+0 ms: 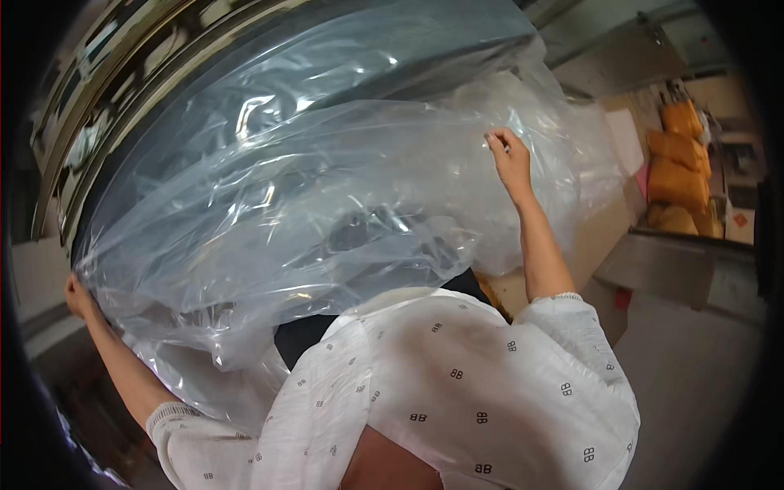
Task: The person covers a large industrial knitting machine with a plastic sheet by hand.
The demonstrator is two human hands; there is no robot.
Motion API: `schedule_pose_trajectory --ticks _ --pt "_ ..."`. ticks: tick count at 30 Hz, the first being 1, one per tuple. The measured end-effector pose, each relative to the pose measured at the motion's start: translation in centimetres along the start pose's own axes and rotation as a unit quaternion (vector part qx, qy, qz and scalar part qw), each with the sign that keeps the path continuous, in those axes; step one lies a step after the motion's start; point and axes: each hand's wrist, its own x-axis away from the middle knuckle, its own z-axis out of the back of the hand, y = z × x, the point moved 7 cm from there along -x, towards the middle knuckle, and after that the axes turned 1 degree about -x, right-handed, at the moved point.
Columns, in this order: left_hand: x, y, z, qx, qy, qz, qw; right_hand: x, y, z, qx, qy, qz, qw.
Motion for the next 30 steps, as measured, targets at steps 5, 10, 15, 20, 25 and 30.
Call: schedule_pose_trajectory --ticks 5,10,15,20,25,30 --pt "0.8 -1.1 2.3 -0.007 0.031 -0.011 0.999 -0.7 -1.6 0.7 -0.065 -0.053 -0.022 0.996" --pt "1.1 -1.1 2.3 0.019 0.023 -0.007 1.0 -1.4 -4.5 -1.2 -0.277 -0.302 -0.126 0.903" --pt "0.4 -1.2 2.0 0.036 0.028 -0.018 0.999 -3.1 -5.3 -0.6 -0.153 -0.242 -0.036 0.957" --pt "1.0 -1.8 2.4 0.06 0.045 -0.008 0.997 -4.2 -7.0 1.6 -0.071 -0.05 0.079 0.993" --pt "2.5 0.1 2.5 0.113 0.086 -0.01 0.99 -8.3 -13.9 6.6 -0.294 0.082 0.144 0.941" --pt "2.1 -2.4 2.3 0.248 0.071 0.024 0.966 -16.6 -22.6 5.9 -0.212 0.019 0.246 0.946"
